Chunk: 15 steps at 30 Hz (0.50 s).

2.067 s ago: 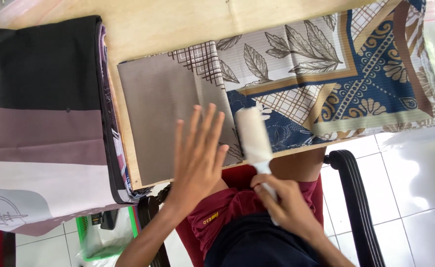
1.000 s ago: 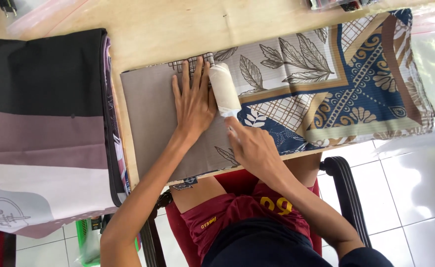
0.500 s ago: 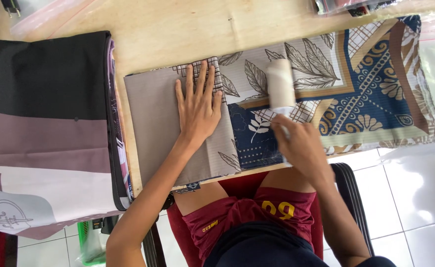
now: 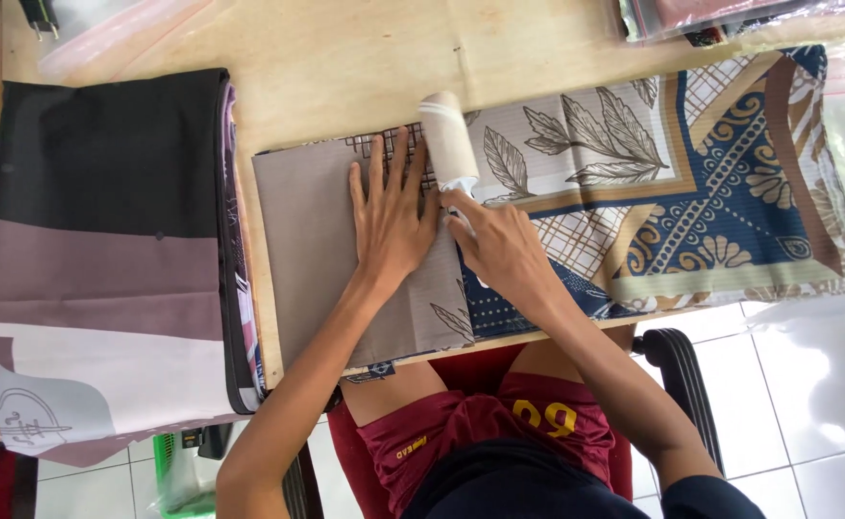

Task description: Using a lint roller to remove dust and lint from folded pieces of patterned fabric on a workspace table.

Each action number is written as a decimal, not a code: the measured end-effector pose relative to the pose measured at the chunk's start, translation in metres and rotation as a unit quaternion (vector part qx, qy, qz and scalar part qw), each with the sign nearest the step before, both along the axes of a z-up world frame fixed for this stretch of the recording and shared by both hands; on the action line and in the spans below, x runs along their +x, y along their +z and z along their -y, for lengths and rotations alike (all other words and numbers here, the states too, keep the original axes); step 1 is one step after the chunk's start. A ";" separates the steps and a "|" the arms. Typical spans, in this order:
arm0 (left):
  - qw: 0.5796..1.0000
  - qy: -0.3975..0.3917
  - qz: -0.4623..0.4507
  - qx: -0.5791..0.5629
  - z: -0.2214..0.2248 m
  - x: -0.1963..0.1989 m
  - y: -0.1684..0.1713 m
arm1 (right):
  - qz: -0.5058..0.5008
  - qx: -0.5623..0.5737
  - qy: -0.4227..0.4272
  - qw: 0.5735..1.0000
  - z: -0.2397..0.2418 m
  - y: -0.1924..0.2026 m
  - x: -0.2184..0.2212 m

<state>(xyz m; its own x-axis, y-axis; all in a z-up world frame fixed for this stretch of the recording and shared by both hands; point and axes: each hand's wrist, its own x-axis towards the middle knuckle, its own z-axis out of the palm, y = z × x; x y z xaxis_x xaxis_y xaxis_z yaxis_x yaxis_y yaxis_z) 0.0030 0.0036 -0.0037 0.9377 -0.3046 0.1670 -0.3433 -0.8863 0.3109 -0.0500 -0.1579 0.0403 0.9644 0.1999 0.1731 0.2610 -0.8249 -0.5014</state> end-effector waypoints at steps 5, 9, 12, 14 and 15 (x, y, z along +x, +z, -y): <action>1.000 -0.001 -0.004 -0.002 0.003 -0.003 0.005 | -0.016 -0.010 -0.028 0.999 0.017 -0.016 0.005; 1.000 -0.007 -0.001 -0.006 0.002 -0.002 0.004 | -0.039 -0.003 -0.081 0.996 0.058 -0.015 0.008; 1.000 -0.006 -0.001 0.001 0.003 -0.001 0.002 | -0.049 -0.047 -0.121 0.990 0.087 -0.020 0.004; 1.000 -0.004 0.003 0.001 0.002 -0.001 0.001 | -0.052 -0.012 -0.135 0.989 0.100 -0.016 0.001; 1.000 -0.003 0.004 0.001 0.002 -0.001 0.001 | -0.051 -0.012 -0.134 0.990 0.100 -0.010 0.000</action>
<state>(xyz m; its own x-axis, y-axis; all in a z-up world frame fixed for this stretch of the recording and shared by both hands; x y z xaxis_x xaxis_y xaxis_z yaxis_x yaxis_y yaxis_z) 0.0018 0.0013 -0.0027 0.9341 -0.3114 0.1744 -0.3520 -0.8848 0.3054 -0.0503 -0.2575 0.0302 0.9955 -0.0632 0.0703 -0.0204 -0.8696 -0.4932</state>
